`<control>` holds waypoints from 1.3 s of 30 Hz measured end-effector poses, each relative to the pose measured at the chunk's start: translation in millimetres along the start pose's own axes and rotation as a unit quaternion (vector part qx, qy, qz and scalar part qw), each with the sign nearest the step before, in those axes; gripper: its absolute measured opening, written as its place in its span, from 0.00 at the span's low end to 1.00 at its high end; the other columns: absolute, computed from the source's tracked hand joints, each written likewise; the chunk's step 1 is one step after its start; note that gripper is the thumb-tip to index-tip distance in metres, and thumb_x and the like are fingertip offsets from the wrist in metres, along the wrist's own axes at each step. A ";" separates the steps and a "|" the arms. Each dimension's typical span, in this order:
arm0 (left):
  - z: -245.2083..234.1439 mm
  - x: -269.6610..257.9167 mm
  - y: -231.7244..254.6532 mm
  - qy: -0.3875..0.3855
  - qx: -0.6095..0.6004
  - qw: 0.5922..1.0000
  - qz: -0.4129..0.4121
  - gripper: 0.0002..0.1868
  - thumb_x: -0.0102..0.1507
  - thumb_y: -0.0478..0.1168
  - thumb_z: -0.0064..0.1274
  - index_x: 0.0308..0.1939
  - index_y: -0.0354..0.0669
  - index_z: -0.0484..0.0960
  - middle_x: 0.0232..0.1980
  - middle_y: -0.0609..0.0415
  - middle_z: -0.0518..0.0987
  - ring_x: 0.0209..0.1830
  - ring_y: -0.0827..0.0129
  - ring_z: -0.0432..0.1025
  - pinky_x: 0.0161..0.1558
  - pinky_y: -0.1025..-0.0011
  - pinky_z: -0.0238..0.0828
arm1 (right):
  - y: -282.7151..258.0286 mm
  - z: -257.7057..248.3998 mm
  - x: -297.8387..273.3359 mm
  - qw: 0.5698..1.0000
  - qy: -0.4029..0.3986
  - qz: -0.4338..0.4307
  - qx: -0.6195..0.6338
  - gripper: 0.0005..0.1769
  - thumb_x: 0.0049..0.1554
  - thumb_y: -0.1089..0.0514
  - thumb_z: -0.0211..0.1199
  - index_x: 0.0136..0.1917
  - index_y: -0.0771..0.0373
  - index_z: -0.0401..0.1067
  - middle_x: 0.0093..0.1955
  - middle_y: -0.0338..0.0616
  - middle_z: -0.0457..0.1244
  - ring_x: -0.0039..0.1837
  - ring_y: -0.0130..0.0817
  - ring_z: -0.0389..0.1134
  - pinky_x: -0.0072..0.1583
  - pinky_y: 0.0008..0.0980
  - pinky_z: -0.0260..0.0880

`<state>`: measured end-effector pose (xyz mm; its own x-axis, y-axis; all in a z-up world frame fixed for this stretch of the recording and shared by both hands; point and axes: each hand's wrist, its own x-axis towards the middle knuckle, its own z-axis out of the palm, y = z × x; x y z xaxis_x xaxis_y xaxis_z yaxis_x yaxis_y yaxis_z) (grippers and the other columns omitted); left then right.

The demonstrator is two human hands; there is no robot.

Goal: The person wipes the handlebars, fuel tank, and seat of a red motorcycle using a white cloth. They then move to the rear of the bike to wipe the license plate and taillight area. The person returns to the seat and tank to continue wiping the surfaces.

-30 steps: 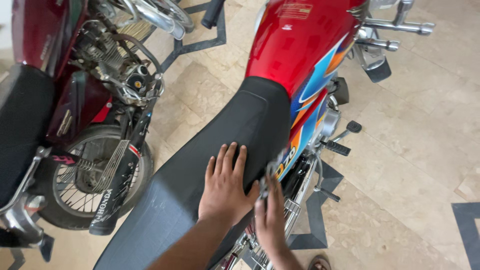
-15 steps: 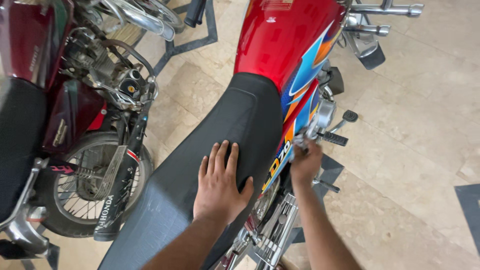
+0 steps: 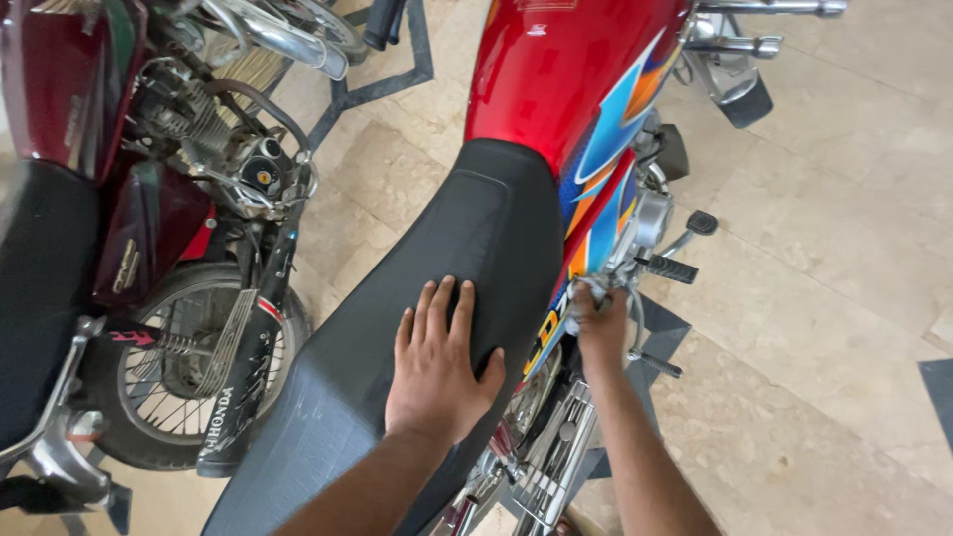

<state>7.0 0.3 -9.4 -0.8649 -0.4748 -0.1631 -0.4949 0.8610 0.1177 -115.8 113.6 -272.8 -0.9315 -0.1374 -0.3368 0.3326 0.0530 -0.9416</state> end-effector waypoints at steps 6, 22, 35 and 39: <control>-4.3 3.0 3.9 -0.011 0.006 1.000 -0.010 0.47 0.58 0.55 0.51 0.77 0.41 0.54 0.79 0.42 0.54 0.80 0.51 0.43 0.74 0.51 0.37 | 19.3 4.4 -22.1 0.983 -0.042 0.148 0.098 0.21 0.58 0.51 0.69 0.55 0.63 0.64 0.43 0.42 0.66 0.38 0.26 0.66 0.37 0.31 0.67; -4.6 2.9 3.0 -0.014 -0.001 1.000 -0.004 0.46 0.58 0.55 0.51 0.75 0.38 0.54 0.80 0.40 0.53 0.79 0.50 0.43 0.74 0.50 0.36 | 27.8 -4.8 23.5 0.982 -0.040 0.160 0.089 0.12 0.57 0.53 0.68 0.51 0.61 0.73 0.41 0.37 0.67 0.40 0.27 0.67 0.42 0.32 0.68; -5.6 4.3 2.1 -0.012 -0.022 1.000 -0.009 0.48 0.57 0.55 0.51 0.77 0.39 0.53 0.81 0.40 0.52 0.79 0.50 0.42 0.74 0.49 0.35 | -9.8 34.6 -134.2 0.976 -0.032 -0.162 -0.145 0.32 0.67 0.59 0.40 0.81 0.75 0.43 0.82 0.72 0.41 0.83 0.63 0.40 0.79 0.50 0.40; -4.2 1.5 -0.7 -0.015 -0.025 1.000 -0.004 0.47 0.58 0.55 0.51 0.75 0.38 0.53 0.79 0.40 0.53 0.80 0.49 0.43 0.74 0.48 0.35 | 10.4 39.4 -86.8 0.980 0.023 -0.153 -0.129 0.33 0.71 0.54 0.40 0.80 0.79 0.41 0.84 0.73 0.39 0.85 0.64 0.39 0.81 0.51 0.37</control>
<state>5.7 -1.8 -5.6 -0.8585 -0.4746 -0.1943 -0.5056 0.8467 0.1658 -25.7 87.0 -253.5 -0.9892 -0.1425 -0.0334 -0.0057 0.2654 -0.9641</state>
